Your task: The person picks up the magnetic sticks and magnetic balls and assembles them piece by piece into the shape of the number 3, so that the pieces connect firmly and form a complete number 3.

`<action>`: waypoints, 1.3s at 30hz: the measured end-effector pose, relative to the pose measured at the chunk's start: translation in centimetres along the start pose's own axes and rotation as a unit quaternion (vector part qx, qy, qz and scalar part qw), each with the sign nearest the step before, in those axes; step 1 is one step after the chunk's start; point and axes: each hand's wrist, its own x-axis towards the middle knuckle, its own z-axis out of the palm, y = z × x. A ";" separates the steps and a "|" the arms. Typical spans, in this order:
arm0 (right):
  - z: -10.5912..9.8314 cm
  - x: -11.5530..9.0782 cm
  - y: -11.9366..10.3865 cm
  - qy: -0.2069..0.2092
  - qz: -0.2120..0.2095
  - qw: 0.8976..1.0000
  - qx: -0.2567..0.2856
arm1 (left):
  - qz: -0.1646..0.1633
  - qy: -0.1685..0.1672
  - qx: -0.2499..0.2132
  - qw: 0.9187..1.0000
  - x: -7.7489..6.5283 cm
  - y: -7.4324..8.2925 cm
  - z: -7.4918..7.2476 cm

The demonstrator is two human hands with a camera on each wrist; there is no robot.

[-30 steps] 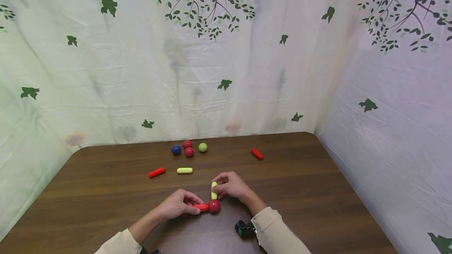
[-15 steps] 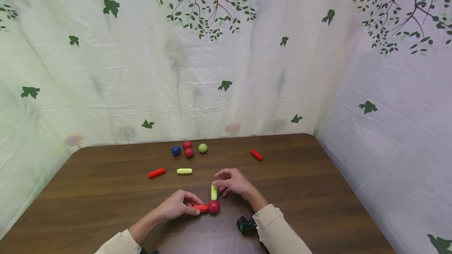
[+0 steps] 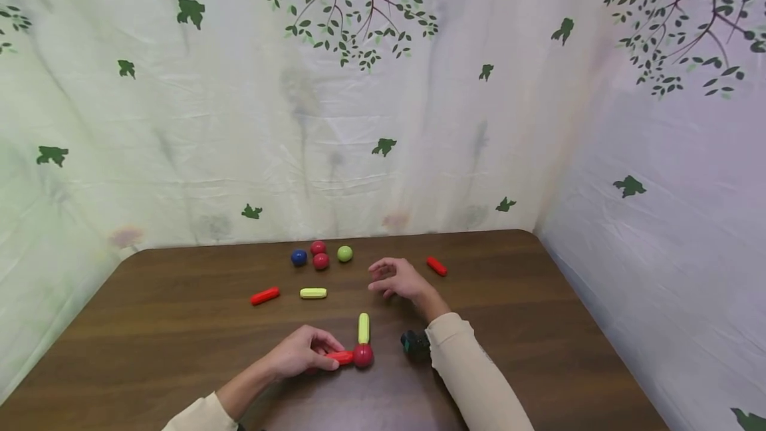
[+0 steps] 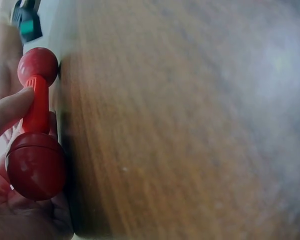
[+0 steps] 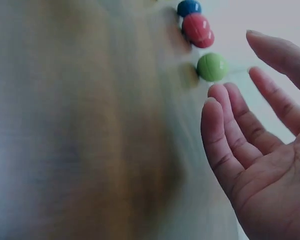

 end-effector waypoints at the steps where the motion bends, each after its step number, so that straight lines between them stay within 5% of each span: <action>1: -0.2 0.5 0.0 -0.005 -0.003 1.000 -0.009 | 0.000 0.000 -0.001 1.000 0.0 0.0 0.0; 18: -0.4 7.9 -1.9 -0.068 0.010 0.992 -0.102 | -0.015 -0.001 -0.002 1.000 -0.2 0.4 -0.1; 22: -0.3 8.7 -1.7 -0.065 0.023 0.992 -0.110 | -0.013 -0.008 -0.011 1.000 -0.1 0.4 0.1; 29: 0.4 9.6 -2.2 -0.119 0.007 0.977 -0.177 | -0.020 -0.005 -0.013 1.000 -0.4 0.4 0.2; 39: 1.1 10.0 -2.1 -0.123 0.011 0.968 -0.220 | -0.021 -0.001 -0.008 1.000 -0.6 0.3 0.0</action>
